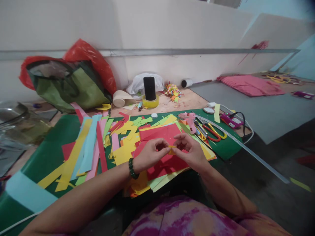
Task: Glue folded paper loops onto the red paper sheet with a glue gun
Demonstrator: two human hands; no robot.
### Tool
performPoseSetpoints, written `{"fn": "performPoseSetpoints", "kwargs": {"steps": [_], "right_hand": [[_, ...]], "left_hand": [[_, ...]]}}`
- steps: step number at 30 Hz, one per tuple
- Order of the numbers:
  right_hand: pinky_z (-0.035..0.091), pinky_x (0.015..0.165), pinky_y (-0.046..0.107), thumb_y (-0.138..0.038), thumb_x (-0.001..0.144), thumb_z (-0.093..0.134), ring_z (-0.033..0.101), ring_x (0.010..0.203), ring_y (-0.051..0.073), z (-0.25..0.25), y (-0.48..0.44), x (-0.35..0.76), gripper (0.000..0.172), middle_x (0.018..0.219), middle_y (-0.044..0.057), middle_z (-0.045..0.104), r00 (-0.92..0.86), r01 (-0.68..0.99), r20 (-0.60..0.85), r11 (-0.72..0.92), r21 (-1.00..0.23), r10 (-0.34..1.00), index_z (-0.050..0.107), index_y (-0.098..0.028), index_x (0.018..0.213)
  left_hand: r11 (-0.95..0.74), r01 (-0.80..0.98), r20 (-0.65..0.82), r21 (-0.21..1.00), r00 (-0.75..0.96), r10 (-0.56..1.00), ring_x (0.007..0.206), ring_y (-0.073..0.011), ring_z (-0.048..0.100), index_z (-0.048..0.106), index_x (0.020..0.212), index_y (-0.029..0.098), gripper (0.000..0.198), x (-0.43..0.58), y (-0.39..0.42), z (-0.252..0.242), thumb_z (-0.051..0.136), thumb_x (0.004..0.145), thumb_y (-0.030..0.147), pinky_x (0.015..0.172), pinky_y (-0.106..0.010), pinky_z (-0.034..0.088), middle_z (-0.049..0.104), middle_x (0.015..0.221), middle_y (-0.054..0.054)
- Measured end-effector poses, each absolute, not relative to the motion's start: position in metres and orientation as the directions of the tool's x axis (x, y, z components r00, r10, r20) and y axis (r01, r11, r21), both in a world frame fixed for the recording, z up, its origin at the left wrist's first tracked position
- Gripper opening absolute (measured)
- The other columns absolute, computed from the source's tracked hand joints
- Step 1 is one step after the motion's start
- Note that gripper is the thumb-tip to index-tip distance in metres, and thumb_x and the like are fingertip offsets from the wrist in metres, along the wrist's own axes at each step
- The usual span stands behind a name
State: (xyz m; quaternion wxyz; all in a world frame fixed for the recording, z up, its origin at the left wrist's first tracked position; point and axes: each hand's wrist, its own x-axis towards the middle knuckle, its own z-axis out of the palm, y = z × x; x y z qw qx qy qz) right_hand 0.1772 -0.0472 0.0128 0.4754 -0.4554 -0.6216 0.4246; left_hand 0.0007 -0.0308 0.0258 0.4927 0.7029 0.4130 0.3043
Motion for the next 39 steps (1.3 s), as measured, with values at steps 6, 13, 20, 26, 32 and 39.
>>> {"fn": "performPoseSetpoints", "kwargs": {"steps": [6, 13, 20, 26, 32, 39], "right_hand": [[0.049, 0.057, 0.026, -0.032, 0.077, 0.066, 0.057, 0.059, 0.012, 0.0091, -0.0501, 0.1776, 0.027, 0.07, -0.001, 0.063, -0.123, 0.216, 0.3, 0.32, -0.923, 0.946, 0.054, -0.021, 0.098], [0.049, 0.057, 0.027, -0.031, 0.075, 0.066, 0.06, 0.064, 0.014, 0.0134, -0.0483, 0.1814, 0.026, 0.076, 0.002, 0.066, -0.124, 0.25, 0.251, 0.275, -0.928, 0.96, 0.054, -0.021, 0.096], [0.048, 0.057, 0.026, -0.031, 0.074, 0.066, 0.057, 0.059, 0.013, 0.0119, -0.0476, 0.1798, 0.024, 0.068, -0.001, 0.062, -0.124, 0.169, 0.213, 0.232, -0.958, 0.969, 0.052, -0.022, 0.09], [0.046, 0.056, 0.025, -0.034, 0.075, 0.068, 0.055, 0.058, 0.012, 0.0098, -0.0473, 0.1776, 0.025, 0.066, -0.002, 0.061, -0.121, 0.175, 0.227, 0.246, -0.953, 0.966, 0.051, -0.022, 0.087], [0.05, 0.059, 0.027, -0.038, 0.076, 0.068, 0.063, 0.067, 0.015, 0.0157, -0.0479, 0.1807, 0.029, 0.073, 0.002, 0.066, -0.083, 0.205, 0.215, 0.228, -0.952, 0.973, 0.052, -0.022, 0.093], [0.048, 0.055, 0.027, -0.039, 0.07, 0.073, 0.062, 0.063, 0.016, 0.016, -0.0474, 0.1797, 0.036, 0.073, 0.002, 0.068, -0.076, 0.195, 0.193, 0.204, -0.959, 0.978, 0.051, -0.022, 0.093]], "left_hand": [[-0.181, 0.225, 0.056, 0.957, 0.471, 0.88, 0.072, -0.0146, 0.056, 0.06, 0.079, 0.016, 0.022, -0.0003, -0.0306, 0.0221, 0.058, 0.081, 0.037, 0.066, -0.026, 0.044, 0.063, 0.077, -0.003], [-0.175, 0.229, 0.048, 0.958, 0.473, 0.88, 0.066, -0.0125, 0.054, 0.059, 0.077, 0.016, 0.017, 0.0013, -0.0313, 0.0251, 0.058, 0.08, 0.033, 0.061, -0.024, 0.042, 0.061, 0.072, -0.001], [-0.151, 0.235, 0.022, 0.96, 0.476, 0.879, 0.064, -0.0114, 0.051, 0.058, 0.08, 0.016, 0.018, 0.0014, -0.0327, 0.0269, 0.059, 0.08, 0.034, 0.059, -0.023, 0.04, 0.059, 0.071, 0.0], [-0.147, 0.256, 0.007, 0.956, 0.477, 0.879, 0.066, -0.0124, 0.052, 0.059, 0.08, 0.016, 0.019, 0.0019, -0.0321, 0.0262, 0.058, 0.08, 0.035, 0.061, -0.024, 0.04, 0.061, 0.073, -0.001], [-0.125, 0.205, 0.014, 0.971, 0.472, 0.881, 0.067, -0.0121, 0.052, 0.06, 0.079, 0.016, 0.017, 0.0011, -0.0312, 0.0243, 0.061, 0.079, 0.033, 0.061, -0.024, 0.042, 0.062, 0.074, -0.001], [0.007, 0.109, -0.057, 0.994, 0.463, 0.885, 0.064, -0.0107, 0.051, 0.058, 0.078, 0.017, 0.024, 0.0009, -0.0307, 0.0263, 0.064, 0.076, 0.041, 0.057, -0.022, 0.039, 0.058, 0.07, 0.001]]}}
